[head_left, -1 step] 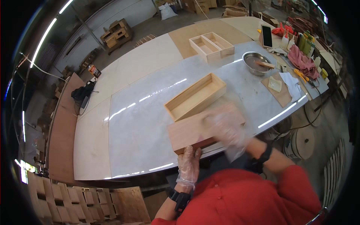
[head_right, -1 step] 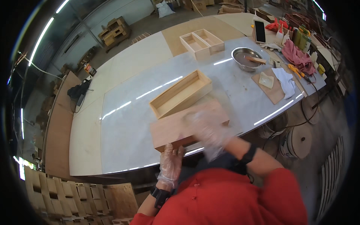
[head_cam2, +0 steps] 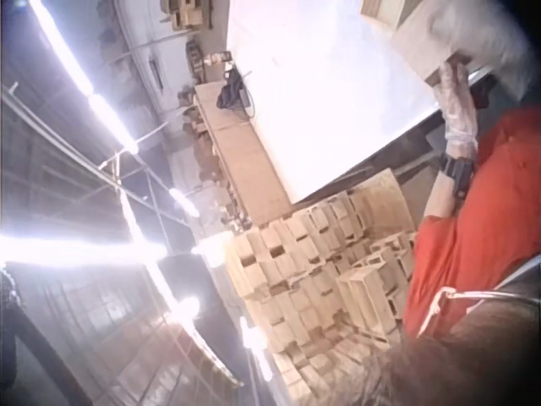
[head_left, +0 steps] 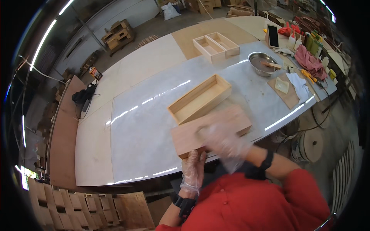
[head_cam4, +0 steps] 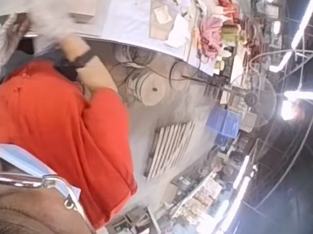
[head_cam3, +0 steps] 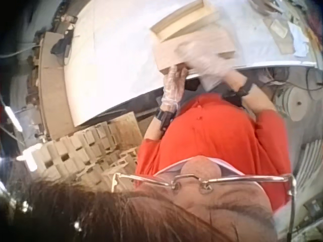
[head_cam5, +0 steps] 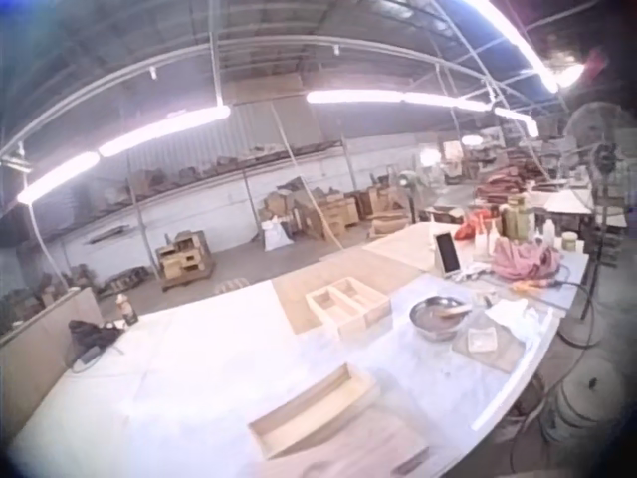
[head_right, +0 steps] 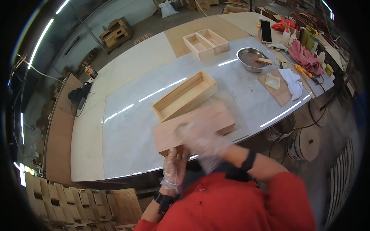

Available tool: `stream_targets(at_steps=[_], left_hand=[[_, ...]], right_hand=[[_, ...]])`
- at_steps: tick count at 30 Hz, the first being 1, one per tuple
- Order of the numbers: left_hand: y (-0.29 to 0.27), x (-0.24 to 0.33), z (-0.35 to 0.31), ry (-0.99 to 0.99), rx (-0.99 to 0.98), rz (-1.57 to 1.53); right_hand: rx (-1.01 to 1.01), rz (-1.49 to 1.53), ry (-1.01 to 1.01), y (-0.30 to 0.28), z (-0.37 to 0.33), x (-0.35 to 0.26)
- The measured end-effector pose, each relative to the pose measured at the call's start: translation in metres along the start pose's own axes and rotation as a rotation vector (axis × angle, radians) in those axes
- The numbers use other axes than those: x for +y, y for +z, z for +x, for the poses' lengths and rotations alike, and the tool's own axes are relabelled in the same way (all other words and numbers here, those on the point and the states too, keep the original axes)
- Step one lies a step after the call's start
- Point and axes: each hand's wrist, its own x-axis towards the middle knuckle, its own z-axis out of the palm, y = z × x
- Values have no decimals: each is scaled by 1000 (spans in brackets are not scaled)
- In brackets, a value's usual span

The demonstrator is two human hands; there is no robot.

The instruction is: The person applies a finish to a wooden box and its lid using a cloth, wiping both the interior and exterior surfaces. After finishing each set, they place the lid on a stack of wooden items and repeat the process with another box.

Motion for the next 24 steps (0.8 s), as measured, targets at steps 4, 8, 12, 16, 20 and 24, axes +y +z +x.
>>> stream_targets(at_steps=[4, 8, 12, 16, 20, 24], left_hand=[[-38, 10, -8, -89, -113, -192], [-37, 49, -9, -164, 41, -103], [-38, 52, -5, -178, -90, 66], [-48, 42, -1, -234, -41, -106], [-45, 40, 2, -219, -32, -141], [-49, 41, -6, -141, -21, -89]], right_hand=[[-220, -136, 107, 12, 9, -6], [213, -172, 212, -32, -37, 93], [102, -517, 323, -42, -32, 67], [-175, -283, 72, 2, 13, 10], [-103, -122, 39, 41, 18, -7], [7, -467, 63, -21, -6, 71]])
